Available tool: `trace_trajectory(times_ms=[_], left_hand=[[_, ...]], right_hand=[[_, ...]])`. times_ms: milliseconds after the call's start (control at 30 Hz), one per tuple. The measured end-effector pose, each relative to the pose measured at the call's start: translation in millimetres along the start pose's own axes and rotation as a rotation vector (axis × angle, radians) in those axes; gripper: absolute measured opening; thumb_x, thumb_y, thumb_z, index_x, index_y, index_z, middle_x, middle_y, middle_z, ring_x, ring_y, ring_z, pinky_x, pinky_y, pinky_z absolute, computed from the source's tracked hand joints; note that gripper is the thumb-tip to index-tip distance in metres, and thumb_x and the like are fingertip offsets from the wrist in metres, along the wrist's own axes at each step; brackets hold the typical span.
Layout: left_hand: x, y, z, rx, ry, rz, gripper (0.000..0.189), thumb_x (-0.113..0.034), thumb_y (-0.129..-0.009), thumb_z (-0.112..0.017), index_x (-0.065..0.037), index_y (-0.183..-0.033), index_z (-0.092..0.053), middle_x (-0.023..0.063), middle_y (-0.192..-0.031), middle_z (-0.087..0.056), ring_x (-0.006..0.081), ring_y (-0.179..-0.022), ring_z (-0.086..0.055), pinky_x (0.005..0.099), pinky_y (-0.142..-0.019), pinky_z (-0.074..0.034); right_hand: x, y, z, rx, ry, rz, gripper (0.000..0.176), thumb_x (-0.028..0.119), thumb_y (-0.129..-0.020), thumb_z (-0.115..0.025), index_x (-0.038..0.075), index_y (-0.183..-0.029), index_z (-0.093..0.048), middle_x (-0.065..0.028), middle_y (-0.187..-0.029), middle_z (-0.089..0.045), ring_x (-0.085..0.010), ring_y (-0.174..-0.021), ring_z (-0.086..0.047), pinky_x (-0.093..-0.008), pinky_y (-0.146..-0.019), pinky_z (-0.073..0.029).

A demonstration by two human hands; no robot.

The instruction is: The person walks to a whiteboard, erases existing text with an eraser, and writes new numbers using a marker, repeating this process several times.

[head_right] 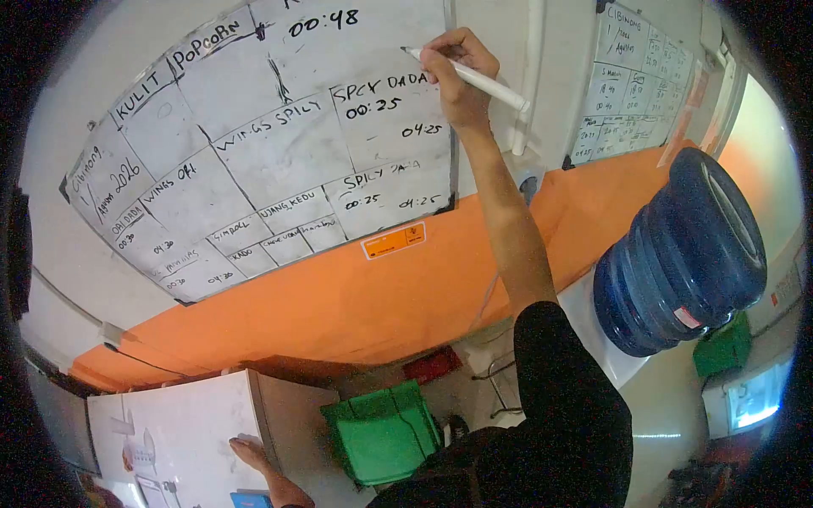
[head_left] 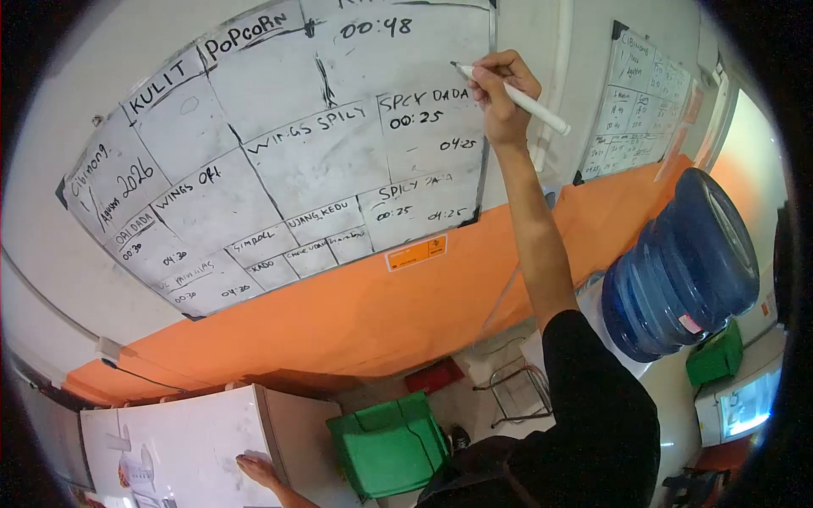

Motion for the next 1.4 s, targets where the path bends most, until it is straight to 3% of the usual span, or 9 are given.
trace_trajectory(times_ms=[167,233,333,367,700,767,1000,1100,1400], left_hand=[[21.4,-5.2,-12.0,0.057,-0.12,-0.003,0.041,-0.015,-0.1,-0.032,0.016,-0.12,-0.049,0.0351,-0.12,-0.052,0.0468,-0.115,-0.048,0.0481,-0.101,-0.038],[12.8,-0.4,-10.5,-0.105,-0.277,-0.208,0.039,-0.013,-0.101,-0.034,0.017,-0.12,-0.049,0.0348,-0.12,-0.053,0.0456,-0.116,-0.049,0.0465,-0.101,-0.039],[-12.5,3.9,4.6,0.018,-0.117,-0.018,0.036,-0.011,-0.101,-0.035,0.016,-0.121,-0.048,0.0341,-0.12,-0.053,0.0441,-0.115,-0.051,0.0459,-0.101,-0.041],[6.4,0.1,-3.3,0.119,-0.122,0.038,0.049,-0.024,-0.103,-0.037,0.016,-0.131,-0.043,0.0363,-0.135,-0.045,0.0466,-0.127,-0.043,0.0467,-0.111,-0.034],[31.0,-5.1,-13.7,0.031,-0.133,-0.048,0.05,-0.021,-0.101,-0.043,0.016,-0.135,-0.041,0.0346,-0.136,-0.045,0.0435,-0.129,-0.044,0.0456,-0.113,-0.033],[36.8,-9.5,-28.6,0.085,-0.599,-0.229,0.05,-0.02,-0.102,-0.04,0.015,-0.136,-0.039,0.0328,-0.138,-0.044,0.0424,-0.131,-0.042,0.0445,-0.114,-0.031],[22.8,0.2,-17.0,0.108,-0.426,-0.164,0.048,-0.018,-0.102,-0.035,0.015,-0.137,-0.037,0.0321,-0.142,-0.04,0.0418,-0.134,-0.039,0.0439,-0.116,-0.029],[16.2,6.8,-5.6,0.082,-0.085,0.13,0.049,-0.019,-0.102,-0.036,0.015,-0.138,-0.037,0.0328,-0.142,-0.039,0.0422,-0.133,-0.039,0.0439,-0.115,-0.03],[13.8,-1.0,-8.6,0.129,-0.218,0.025,0.05,-0.022,-0.103,-0.036,0.014,-0.138,-0.039,0.0329,-0.142,-0.04,0.0429,-0.134,-0.038,0.0438,-0.115,-0.03]], right_hand=[[0.8,3.8,-3.0,0.052,0.042,0.078,0.008,0.005,-0.084,-0.066,-0.001,-0.086,-0.06,-0.0049,-0.072,-0.063,-0.0064,-0.061,-0.055,-0.0202,-0.054,-0.043],[2.9,5.0,-4.2,0.043,0.062,0.073,0.01,0.006,-0.085,-0.067,0.0,-0.087,-0.06,-0.0044,-0.071,-0.062,-0.0057,-0.062,-0.055,-0.0202,-0.055,-0.043],[4.5,7.1,-8.4,0.019,0.109,0.148,0.011,0.006,-0.086,-0.068,-0.001,-0.087,-0.059,-0.0038,-0.07,-0.062,-0.0054,-0.062,-0.056,-0.0202,-0.055,-0.044],[3.0,7.8,-7.8,0.048,0.12,0.174,0.013,0.008,-0.087,-0.069,-0.001,-0.087,-0.059,-0.0036,-0.069,-0.062,-0.0058,-0.061,-0.056,-0.0203,-0.055,-0.045],[12.5,11.1,-20.2,0.054,0.288,0.31,0.014,0.009,-0.084,-0.071,-0.001,-0.087,-0.061,-0.0071,-0.068,-0.066,-0.0092,-0.06,-0.064,-0.0212,-0.054,-0.05],[16.0,10.4,-23.1,0.044,0.29,0.323,0.014,0.008,-0.084,-0.071,0.0,-0.086,-0.061,-0.007,-0.067,-0.066,-0.0093,-0.059,-0.064,-0.0216,-0.053,-0.051],[13.8,10.7,-20.4,0.042,0.285,0.335,0.013,0.008,-0.083,-0.072,0.001,-0.086,-0.061,-0.0053,-0.065,-0.065,-0.0096,-0.057,-0.064,-0.0217,-0.051,-0.05],[13.8,11.3,-19.5,0.049,0.328,0.337,0.014,0.009,-0.082,-0.072,0.001,-0.085,-0.061,-0.0051,-0.064,-0.065,-0.0091,-0.056,-0.064,-0.0212,-0.051,-0.05],[13.5,12.7,-18.5,0.048,0.3,0.345,0.014,0.008,-0.082,-0.073,0.001,-0.082,-0.061,-0.0053,-0.064,-0.064,-0.0082,-0.055,-0.062,-0.0201,-0.049,-0.048]])
Point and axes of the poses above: each hand's wrist, its own y-axis away from the middle knuckle, its own z-axis out of the back of the hand, x = y × z, the point moved 6 cm from there along -y, towards the middle knuckle
